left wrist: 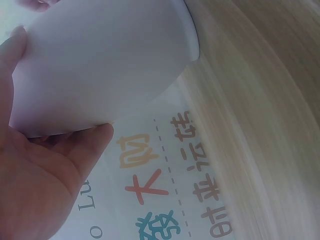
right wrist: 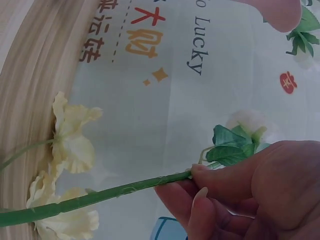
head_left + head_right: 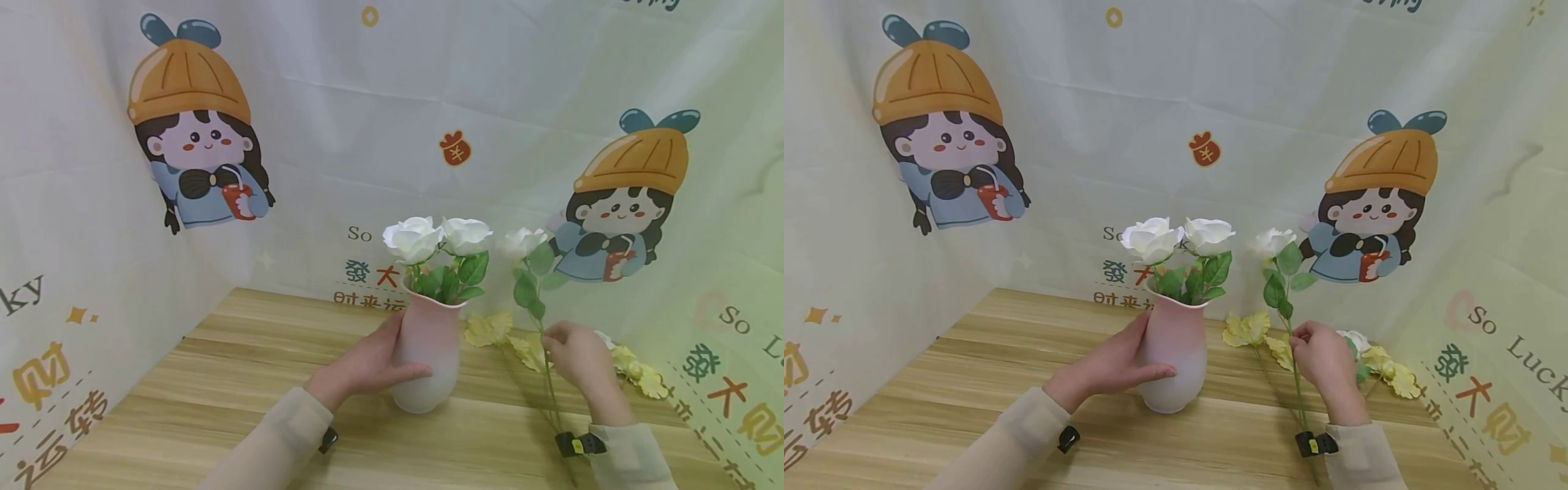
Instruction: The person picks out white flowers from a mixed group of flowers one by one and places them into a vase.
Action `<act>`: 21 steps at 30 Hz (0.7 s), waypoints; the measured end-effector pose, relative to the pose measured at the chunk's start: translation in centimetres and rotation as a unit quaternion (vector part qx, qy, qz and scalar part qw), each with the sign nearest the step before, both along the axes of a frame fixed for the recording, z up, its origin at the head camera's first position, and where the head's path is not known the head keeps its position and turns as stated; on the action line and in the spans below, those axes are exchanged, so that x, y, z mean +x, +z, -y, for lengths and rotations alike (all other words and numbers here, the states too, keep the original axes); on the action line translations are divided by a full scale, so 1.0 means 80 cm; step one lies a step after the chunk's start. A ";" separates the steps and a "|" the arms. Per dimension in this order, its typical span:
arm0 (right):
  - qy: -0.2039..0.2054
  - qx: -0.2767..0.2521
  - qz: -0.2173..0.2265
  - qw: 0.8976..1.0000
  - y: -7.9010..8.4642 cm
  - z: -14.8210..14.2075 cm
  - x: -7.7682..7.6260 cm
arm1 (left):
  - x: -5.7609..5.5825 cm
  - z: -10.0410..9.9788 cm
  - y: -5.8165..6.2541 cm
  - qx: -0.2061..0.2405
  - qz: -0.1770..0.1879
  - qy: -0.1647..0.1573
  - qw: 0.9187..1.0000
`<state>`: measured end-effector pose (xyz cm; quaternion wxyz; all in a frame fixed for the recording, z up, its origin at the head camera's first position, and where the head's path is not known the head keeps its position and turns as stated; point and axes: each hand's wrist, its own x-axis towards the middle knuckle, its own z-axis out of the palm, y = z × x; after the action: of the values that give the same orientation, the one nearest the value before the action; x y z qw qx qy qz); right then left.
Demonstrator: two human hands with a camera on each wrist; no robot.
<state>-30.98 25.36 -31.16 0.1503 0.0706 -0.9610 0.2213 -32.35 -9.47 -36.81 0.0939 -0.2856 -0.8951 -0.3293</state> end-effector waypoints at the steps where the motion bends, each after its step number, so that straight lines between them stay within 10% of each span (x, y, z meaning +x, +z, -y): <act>1: -0.001 -0.002 -0.005 1.000 0.001 0.001 0.000 | 0.000 0.000 0.000 0.000 0.000 0.000 1.000; 21: -0.016 -0.053 -0.079 0.995 0.015 0.016 0.011 | -0.002 0.000 -0.002 0.005 -0.004 -0.004 1.000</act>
<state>-30.08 24.11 -29.93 0.2329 0.0644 -0.9339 0.2636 -32.49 -9.46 -36.95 0.0974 -0.2897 -0.8918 -0.3336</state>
